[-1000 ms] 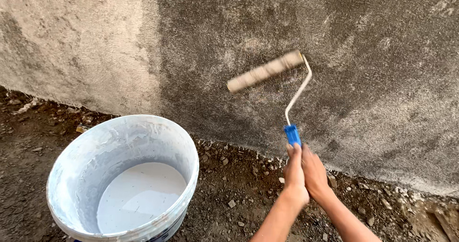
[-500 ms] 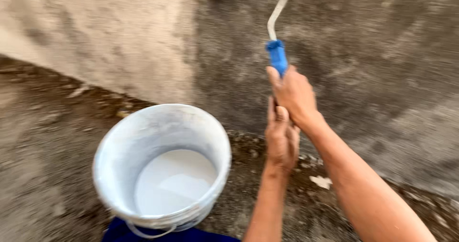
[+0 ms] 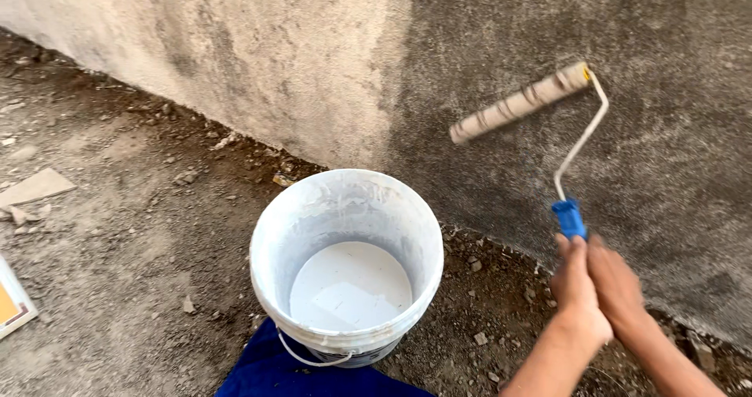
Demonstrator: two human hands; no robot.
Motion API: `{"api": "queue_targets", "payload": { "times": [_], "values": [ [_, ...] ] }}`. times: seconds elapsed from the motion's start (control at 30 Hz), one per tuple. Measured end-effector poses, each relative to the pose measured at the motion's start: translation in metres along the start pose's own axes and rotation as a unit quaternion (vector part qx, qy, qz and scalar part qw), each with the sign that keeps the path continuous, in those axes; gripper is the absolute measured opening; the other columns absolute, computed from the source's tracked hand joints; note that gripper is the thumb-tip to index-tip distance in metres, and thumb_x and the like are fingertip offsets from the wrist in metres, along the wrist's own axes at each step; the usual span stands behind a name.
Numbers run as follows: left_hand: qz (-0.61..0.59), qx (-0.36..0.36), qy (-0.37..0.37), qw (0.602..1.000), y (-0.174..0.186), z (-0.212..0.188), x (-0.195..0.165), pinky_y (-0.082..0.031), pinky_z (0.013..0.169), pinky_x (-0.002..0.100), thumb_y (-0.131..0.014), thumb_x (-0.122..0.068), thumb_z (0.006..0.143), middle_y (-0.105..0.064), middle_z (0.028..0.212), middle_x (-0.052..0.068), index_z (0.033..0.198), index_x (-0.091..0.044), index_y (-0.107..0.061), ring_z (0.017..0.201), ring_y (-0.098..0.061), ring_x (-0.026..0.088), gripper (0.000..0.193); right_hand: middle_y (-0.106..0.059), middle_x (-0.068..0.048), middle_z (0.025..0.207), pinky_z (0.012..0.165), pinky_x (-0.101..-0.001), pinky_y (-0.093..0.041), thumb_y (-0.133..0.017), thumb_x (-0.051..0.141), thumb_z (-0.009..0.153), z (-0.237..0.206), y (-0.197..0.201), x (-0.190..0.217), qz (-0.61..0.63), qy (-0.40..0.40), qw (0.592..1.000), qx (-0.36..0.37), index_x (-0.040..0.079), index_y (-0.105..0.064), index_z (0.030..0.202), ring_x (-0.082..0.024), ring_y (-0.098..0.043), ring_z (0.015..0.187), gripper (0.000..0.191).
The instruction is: The person applies a white liquid coating to a concrete wall using a paint roller, repeatedly dipping the roller into a bucket of white liquid and rolling it over the wall surface, working along the wall to coat the concrete.
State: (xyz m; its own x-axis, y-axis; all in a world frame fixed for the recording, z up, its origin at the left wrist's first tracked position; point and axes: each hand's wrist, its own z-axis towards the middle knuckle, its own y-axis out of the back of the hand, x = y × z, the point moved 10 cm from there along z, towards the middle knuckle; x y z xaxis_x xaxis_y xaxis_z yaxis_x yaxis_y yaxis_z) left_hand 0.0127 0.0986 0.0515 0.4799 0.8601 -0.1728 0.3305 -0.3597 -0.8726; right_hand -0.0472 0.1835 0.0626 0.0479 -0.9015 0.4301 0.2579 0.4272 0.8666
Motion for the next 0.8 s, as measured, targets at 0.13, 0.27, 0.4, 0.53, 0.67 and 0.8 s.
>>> {"api": "queue_targets", "payload": {
  "times": [0.13,0.27,0.4,0.53,0.67,0.8],
  "values": [
    [0.006,0.025,-0.008,1.0,-0.01,-0.005,-0.001,-0.048,0.113,0.046,-0.07,-0.058,0.091,-0.068,0.136,0.002,0.131,-0.022,-0.065,0.128,-0.063,0.02,0.055,-0.073,-0.021,0.09,0.075,-0.0582,-0.053,-0.05,0.04,0.099,-0.002,0.009,0.003,-0.153,-0.019,0.987,0.032,0.005,-0.051,0.108,-0.045,-0.07,0.092,0.036],
    [-0.024,0.088,0.007,0.996,-0.023,-0.004,-0.015,-0.047,0.114,0.044,-0.07,-0.065,0.09,-0.066,0.14,0.004,0.137,-0.019,-0.064,0.132,-0.061,0.021,0.066,-0.073,-0.026,0.091,0.073,-0.06,-0.054,-0.05,0.04,0.102,0.013,0.008,0.025,-0.157,-0.022,0.987,0.031,0.002,-0.052,0.106,-0.048,-0.071,0.088,0.038],
    [-0.009,0.15,-0.045,0.988,-0.033,-0.009,-0.052,-0.043,0.117,0.042,-0.057,-0.075,0.091,-0.061,0.147,0.003,0.145,-0.018,-0.058,0.139,-0.055,0.021,0.078,-0.074,-0.027,0.09,0.071,-0.0575,-0.057,-0.045,0.034,0.106,0.041,0.004,0.068,-0.167,0.012,0.986,0.021,0.0,-0.053,0.109,-0.046,-0.073,0.084,0.035],
    [0.008,0.225,-0.169,0.96,-0.049,-0.022,-0.1,-0.037,0.122,0.04,-0.041,-0.071,0.095,-0.052,0.153,0.001,0.154,-0.027,-0.044,0.144,-0.048,0.02,0.074,-0.073,-0.026,0.089,0.072,-0.0572,-0.056,-0.045,0.034,0.104,0.062,0.006,0.126,-0.145,0.099,0.984,-0.018,-0.002,-0.055,0.106,-0.047,-0.072,0.084,0.037],
    [-0.003,0.246,-0.2,0.948,-0.051,-0.032,-0.123,-0.038,0.123,0.04,-0.038,-0.069,0.099,-0.053,0.152,0.001,0.157,-0.022,-0.04,0.144,-0.049,0.02,0.075,-0.073,-0.027,0.089,0.073,-0.0564,-0.057,-0.048,0.04,0.104,0.075,-0.008,0.144,-0.143,0.079,0.987,-0.002,-0.004,-0.055,0.105,-0.047,-0.072,0.084,0.044],
    [-0.01,0.229,-0.184,0.956,-0.048,-0.034,-0.117,-0.046,0.114,0.041,-0.045,-0.075,0.096,-0.059,0.142,0.003,0.153,-0.017,-0.049,0.133,-0.056,0.02,0.081,-0.073,-0.025,0.091,0.072,-0.0571,-0.057,-0.045,0.04,0.104,0.067,-0.015,0.132,-0.129,0.099,0.986,-0.023,0.0,-0.055,0.109,-0.046,-0.072,0.086,0.042]
  ]
}}
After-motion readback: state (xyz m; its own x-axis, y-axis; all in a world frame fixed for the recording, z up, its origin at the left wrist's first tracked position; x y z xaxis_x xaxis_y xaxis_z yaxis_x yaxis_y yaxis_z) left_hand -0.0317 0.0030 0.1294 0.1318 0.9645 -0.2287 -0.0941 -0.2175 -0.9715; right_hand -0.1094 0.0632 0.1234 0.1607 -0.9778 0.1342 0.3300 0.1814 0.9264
